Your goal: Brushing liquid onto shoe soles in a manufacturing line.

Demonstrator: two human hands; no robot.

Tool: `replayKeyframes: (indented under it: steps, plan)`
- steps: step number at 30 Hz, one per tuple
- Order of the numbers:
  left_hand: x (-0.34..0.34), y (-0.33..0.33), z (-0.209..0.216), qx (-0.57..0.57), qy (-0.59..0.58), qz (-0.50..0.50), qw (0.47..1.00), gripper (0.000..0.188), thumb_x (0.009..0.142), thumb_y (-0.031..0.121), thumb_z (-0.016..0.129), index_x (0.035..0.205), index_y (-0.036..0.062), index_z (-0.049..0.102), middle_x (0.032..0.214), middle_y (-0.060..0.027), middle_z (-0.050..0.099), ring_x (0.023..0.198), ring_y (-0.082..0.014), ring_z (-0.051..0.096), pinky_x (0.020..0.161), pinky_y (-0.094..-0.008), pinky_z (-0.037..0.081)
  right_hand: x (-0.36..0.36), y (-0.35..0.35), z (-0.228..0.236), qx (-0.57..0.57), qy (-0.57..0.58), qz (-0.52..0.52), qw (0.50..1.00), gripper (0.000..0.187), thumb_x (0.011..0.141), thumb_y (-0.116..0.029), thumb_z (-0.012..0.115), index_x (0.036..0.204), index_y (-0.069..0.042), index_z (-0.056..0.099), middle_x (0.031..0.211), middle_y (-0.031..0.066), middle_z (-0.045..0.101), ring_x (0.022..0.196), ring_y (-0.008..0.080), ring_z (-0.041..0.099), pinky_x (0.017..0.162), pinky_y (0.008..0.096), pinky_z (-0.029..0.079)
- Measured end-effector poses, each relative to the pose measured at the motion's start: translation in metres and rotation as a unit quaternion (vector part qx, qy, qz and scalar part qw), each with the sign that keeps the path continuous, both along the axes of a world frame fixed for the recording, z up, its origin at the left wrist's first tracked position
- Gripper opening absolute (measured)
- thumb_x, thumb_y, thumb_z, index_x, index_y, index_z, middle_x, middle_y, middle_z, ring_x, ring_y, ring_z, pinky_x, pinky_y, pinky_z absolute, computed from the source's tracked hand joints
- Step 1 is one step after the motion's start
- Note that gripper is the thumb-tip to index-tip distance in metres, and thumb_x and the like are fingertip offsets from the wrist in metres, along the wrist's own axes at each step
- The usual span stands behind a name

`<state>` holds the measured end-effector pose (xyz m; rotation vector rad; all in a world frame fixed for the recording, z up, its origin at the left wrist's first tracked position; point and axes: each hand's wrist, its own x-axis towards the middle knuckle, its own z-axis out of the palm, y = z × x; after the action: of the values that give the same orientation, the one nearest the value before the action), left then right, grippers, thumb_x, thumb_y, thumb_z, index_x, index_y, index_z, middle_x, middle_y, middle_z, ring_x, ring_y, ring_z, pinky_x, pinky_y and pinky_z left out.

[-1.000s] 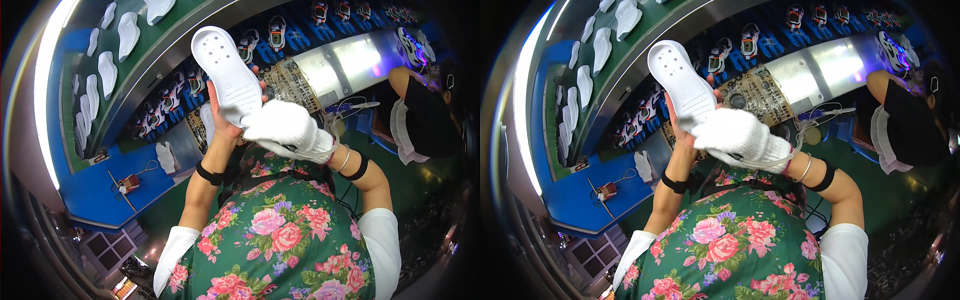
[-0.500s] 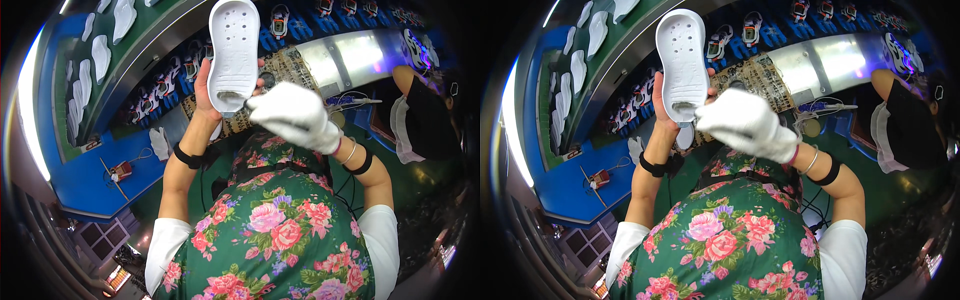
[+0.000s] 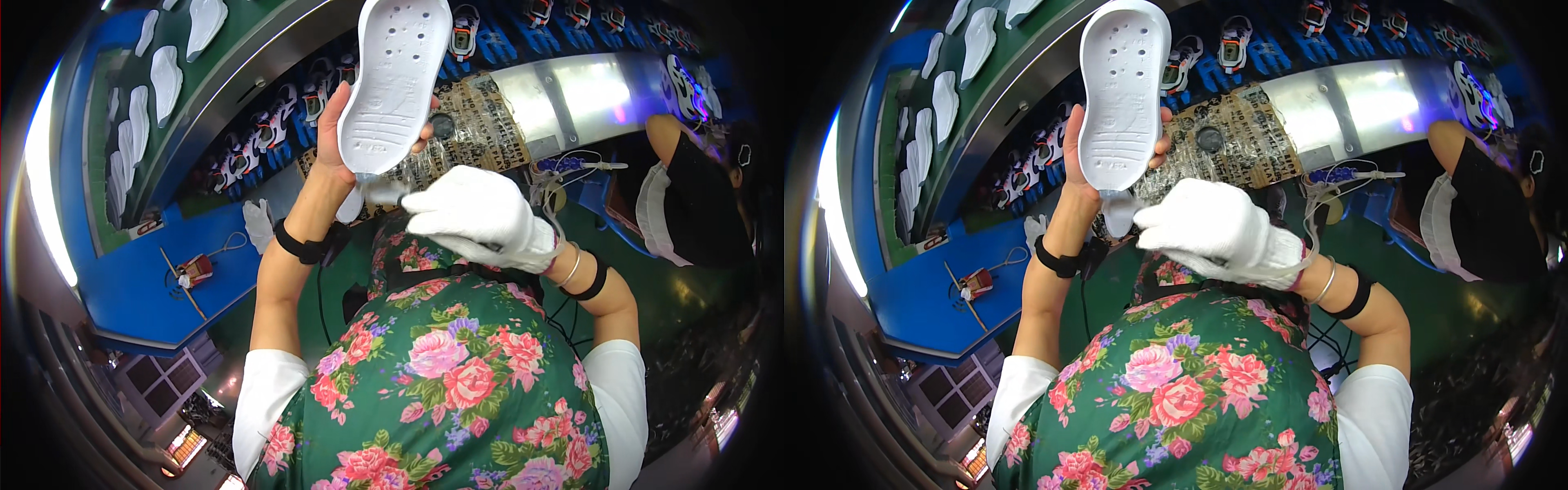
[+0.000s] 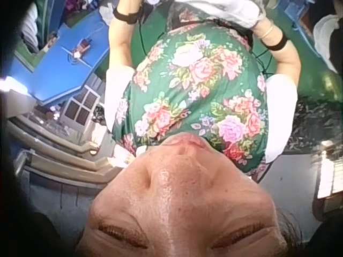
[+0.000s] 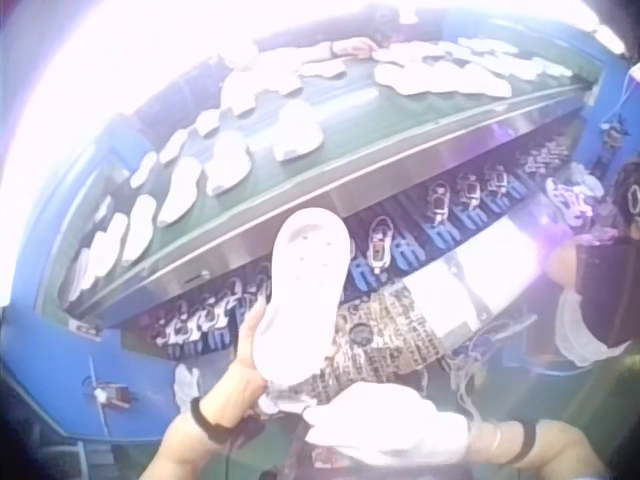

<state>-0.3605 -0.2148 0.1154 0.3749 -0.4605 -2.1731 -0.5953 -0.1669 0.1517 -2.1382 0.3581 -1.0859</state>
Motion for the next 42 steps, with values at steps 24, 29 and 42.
replayKeyframes:
  steps: [24, 29, 42]
  plan:
    - [-0.072, 0.010, -0.014, 0.232, 0.024, 0.102, 0.967, 0.075, 0.099, 0.062, 0.036, 0.151, 0.0082, 0.036, 0.139, -0.0249, 0.052, 0.111, -0.0424, 0.063, 0.096, -0.0564, 0.052, -0.047, -0.026, 0.002, -0.015, 0.074, -0.159, 0.984, 0.023, 0.077, -0.004, 0.076, 0.100, -0.005, 0.074, 0.097, 0.0116, 0.073, 0.084, 0.0276, 0.069, 0.077, 0.0369, 0.056]
    - [-0.069, -0.014, -0.003, 0.013, 0.034, 0.030, 0.999, 0.091, 0.091, 0.070, 0.047, 0.155, 0.0096, 0.026, 0.145, -0.0286, 0.043, 0.115, -0.0463, 0.058, 0.094, -0.0544, 0.052, -0.089, -0.017, 0.014, 0.381, -0.230, -0.167, 0.880, 0.008, 0.075, 0.008, 0.073, 0.082, 0.003, 0.073, 0.093, 0.0159, 0.074, 0.079, 0.0179, 0.070, 0.073, 0.0295, 0.057]
    - [-0.124, -0.253, 0.085, 0.118, 0.227, 0.118, 0.959, 0.076, 0.102, 0.053, 0.041, 0.153, 0.0001, 0.021, 0.155, -0.0276, 0.023, 0.142, -0.0469, 0.026, 0.112, -0.0558, 0.037, -0.156, -0.020, -0.051, 0.515, -0.322, -0.274, 0.746, 0.013, 0.081, 0.005, 0.071, 0.094, 0.002, 0.074, 0.088, 0.0077, 0.073, 0.075, 0.0124, 0.067, 0.066, 0.0229, 0.052]
